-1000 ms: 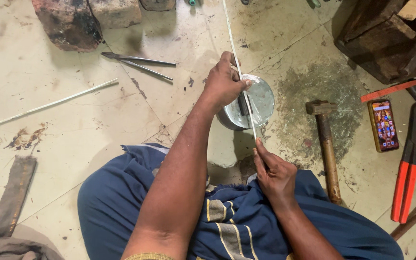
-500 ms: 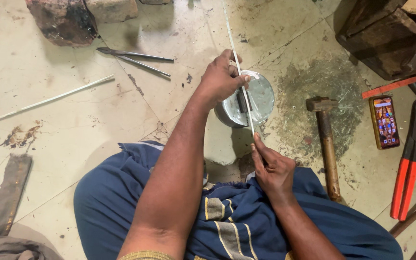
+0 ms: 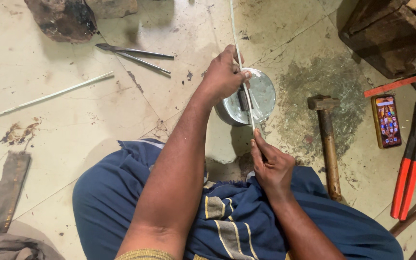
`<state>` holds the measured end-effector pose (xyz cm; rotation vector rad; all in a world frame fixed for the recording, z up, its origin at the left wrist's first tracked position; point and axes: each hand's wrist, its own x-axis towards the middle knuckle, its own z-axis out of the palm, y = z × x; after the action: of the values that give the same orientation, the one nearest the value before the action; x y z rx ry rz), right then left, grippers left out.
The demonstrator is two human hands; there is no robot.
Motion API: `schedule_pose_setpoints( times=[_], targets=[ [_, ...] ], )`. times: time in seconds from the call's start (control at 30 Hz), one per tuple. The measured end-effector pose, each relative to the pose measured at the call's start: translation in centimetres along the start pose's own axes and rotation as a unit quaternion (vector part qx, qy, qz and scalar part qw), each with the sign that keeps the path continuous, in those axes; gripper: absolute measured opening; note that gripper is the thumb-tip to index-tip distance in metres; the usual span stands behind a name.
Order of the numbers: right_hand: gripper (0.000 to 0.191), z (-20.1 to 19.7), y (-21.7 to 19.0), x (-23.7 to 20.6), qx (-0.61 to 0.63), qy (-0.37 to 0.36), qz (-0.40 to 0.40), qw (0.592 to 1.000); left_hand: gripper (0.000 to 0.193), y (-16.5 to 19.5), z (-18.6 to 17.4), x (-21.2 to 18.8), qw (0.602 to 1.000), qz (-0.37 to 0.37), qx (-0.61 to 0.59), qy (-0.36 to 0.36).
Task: The person sits on the floor and repeatedly hammers a long, thin metal rod against a small metal anvil. They hold the rod with one hand and strike it with a hammer in the other, occasionally rotating the rod to work on different sections.
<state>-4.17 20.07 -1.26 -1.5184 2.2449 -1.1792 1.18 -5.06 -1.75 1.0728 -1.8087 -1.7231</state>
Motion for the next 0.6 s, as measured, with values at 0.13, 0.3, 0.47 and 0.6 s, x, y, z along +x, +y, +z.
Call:
schedule_pose_setpoints(
  times=[0.13,0.3,0.47,0.6],
  targets=[
    [0.037,0.0,0.0,-0.3,-0.013,0.015,-0.033,0.999,0.037,0.0,0.1,0.1,0.999,0.003,0.047,0.000],
    [0.041,0.1,-0.3,-0.4,-0.007,-0.012,-0.001,1.000,0.037,0.3,0.1,0.1,0.999,-0.018,0.038,-0.003],
    [0.041,-0.1,-0.3,-0.1,-0.008,-0.010,-0.006,1.000,0.044,0.0,0.1,0.1,0.999,-0.014,0.046,0.007],
    [0.042,0.2,-0.5,-0.4,-0.003,-0.012,-0.009,1.000,0.047,-0.7,0.4,0.6,0.993,-0.001,0.108,0.038]
  ],
)
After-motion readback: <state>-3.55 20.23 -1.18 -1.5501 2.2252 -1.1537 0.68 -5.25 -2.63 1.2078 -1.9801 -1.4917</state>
